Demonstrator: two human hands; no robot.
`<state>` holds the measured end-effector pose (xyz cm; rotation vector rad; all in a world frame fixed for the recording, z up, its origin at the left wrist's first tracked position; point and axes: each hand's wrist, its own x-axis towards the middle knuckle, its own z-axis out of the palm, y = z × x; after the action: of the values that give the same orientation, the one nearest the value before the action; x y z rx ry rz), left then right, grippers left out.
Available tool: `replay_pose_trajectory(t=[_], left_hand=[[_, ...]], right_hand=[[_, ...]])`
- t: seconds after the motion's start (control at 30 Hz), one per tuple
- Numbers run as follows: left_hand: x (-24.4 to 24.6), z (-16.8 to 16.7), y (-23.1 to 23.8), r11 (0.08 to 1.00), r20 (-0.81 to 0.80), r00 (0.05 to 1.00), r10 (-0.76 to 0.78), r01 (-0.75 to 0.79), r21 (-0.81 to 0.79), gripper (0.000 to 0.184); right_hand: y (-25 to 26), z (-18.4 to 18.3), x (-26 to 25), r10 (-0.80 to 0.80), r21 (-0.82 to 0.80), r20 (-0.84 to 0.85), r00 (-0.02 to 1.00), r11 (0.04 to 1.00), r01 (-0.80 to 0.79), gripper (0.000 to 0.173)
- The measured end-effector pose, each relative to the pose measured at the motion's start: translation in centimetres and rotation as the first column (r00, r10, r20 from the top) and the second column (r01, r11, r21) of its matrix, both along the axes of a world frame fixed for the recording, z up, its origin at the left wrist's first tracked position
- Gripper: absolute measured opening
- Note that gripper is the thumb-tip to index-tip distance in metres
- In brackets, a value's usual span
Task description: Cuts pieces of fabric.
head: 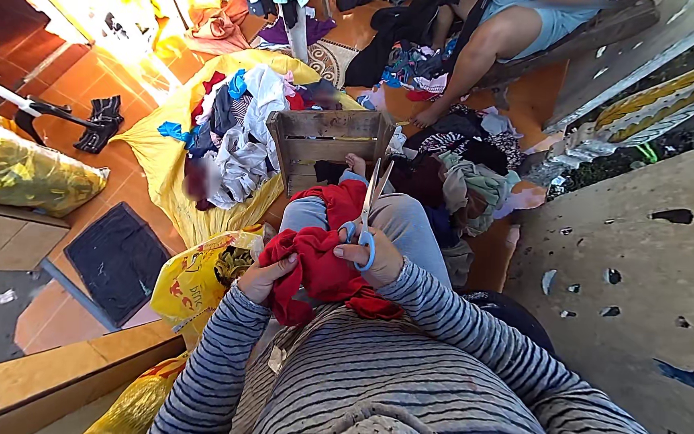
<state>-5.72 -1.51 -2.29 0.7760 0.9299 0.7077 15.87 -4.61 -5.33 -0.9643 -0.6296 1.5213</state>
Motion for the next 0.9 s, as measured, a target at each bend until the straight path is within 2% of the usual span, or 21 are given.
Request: replay_pose_trajectory(t=[0.07, 0.1, 0.13, 0.17, 0.2, 0.23, 0.27, 0.3, 0.37, 0.47, 0.57, 0.67, 0.73, 0.8, 0.83, 0.9], left_hand=[[0.1, 0.5, 0.2, 0.995, -0.073, 0.996, 0.059, -0.052, 0.087, 0.014], [0.0, 0.5, 0.4, 0.989, -0.077, 0.993, 0.085, -0.074, 0.128, 0.019], [-0.1, 0.5, 0.7, 0.982, -0.068, 0.990, 0.121, -0.109, 0.152, 0.022], [-0.2, 0.6, 1.1, 0.975, -0.056, 0.983, 0.173, -0.163, 0.151, 0.020], [-0.1, 0.9, 1.2, 0.968, -0.042, 0.974, 0.223, -0.216, 0.132, 0.018], [0.1, 1.4, 1.3, 0.961, -0.030, 0.965, 0.259, -0.254, 0.108, 0.017], [0.3, 1.8, 1.3, 0.956, -0.022, 0.960, 0.281, -0.278, 0.093, 0.017], [0.6, 2.0, 1.2, 0.952, -0.015, 0.956, 0.291, -0.289, 0.099, 0.018], [1.5, 1.9, 0.7, 0.950, -0.011, 0.964, 0.267, -0.262, 0.168, 0.019], [2.9, 1.2, 0.0, 0.942, -0.020, 0.993, 0.119, -0.106, 0.319, 0.021], [4.5, 0.6, -0.4, 0.898, -0.039, 0.999, 0.036, -0.015, 0.441, 0.019], [5.3, 0.6, -0.3, 0.850, -0.104, 0.974, 0.203, -0.123, 0.512, 0.017], [5.1, 1.0, 0.2, 0.842, -0.067, 0.938, 0.341, -0.273, 0.465, 0.012], [5.0, 2.4, 0.5, 0.867, -0.027, 0.911, 0.412, -0.383, 0.320, 0.013], [4.8, 3.0, 0.6, 0.874, -0.027, 0.904, 0.427, -0.405, 0.270, 0.015], [4.4, 3.8, 0.8, 0.873, -0.036, 0.905, 0.424, -0.398, 0.283, 0.018]], right_hand=[[0.3, -0.3, 0.9, -0.054, 0.005, 0.003, 0.999, 0.999, 0.054, 0.017], [0.3, -0.5, 1.8, -0.025, 0.001, 0.051, 0.998, 1.000, 0.025, 0.016], [0.2, -0.5, 2.9, 0.072, -0.017, 0.149, 0.986, 0.997, -0.071, 0.016], [0.1, -0.3, 4.1, 0.234, -0.068, 0.278, 0.931, 0.972, -0.224, 0.016], [0.1, 0.1, 5.2, 0.415, -0.158, 0.393, 0.821, 0.910, -0.384, 0.016], [0.1, 0.3, 5.8, 0.539, -0.240, 0.463, 0.703, 0.840, -0.486, 0.019], [0.2, 0.3, 5.9, 0.575, -0.278, 0.520, 0.632, 0.813, -0.511, 0.022], [0.2, 0.3, 5.8, 0.531, -0.261, 0.570, 0.627, 0.841, -0.474, 0.027], [0.4, 0.1, 5.0, 0.310, -0.084, 0.590, 0.746, 0.942, -0.325, 0.033], [1.3, 0.3, 3.0, 0.091, 0.222, 0.463, 0.882, 0.951, -0.215, 0.046], [1.8, 0.7, 0.6, -0.024, 0.290, 0.321, 0.947, 0.954, -0.074, 0.038], [2.1, 0.7, -0.2, -0.143, 0.267, 0.251, 0.958, 0.961, 0.074, 0.023], [1.7, 0.8, 0.1, -0.119, 0.253, 0.258, 0.959, 0.966, 0.051, 0.022], [1.2, 0.7, 0.5, -0.030, 0.261, 0.284, 0.958, 0.964, -0.047, 0.021], [1.0, 0.4, 0.6, 0.003, 0.289, 0.290, 0.957, 0.953, -0.091, 0.020], [0.5, -0.3, 0.8, 0.074, 0.347, 0.331, 0.941, 0.917, -0.195, 0.020]])
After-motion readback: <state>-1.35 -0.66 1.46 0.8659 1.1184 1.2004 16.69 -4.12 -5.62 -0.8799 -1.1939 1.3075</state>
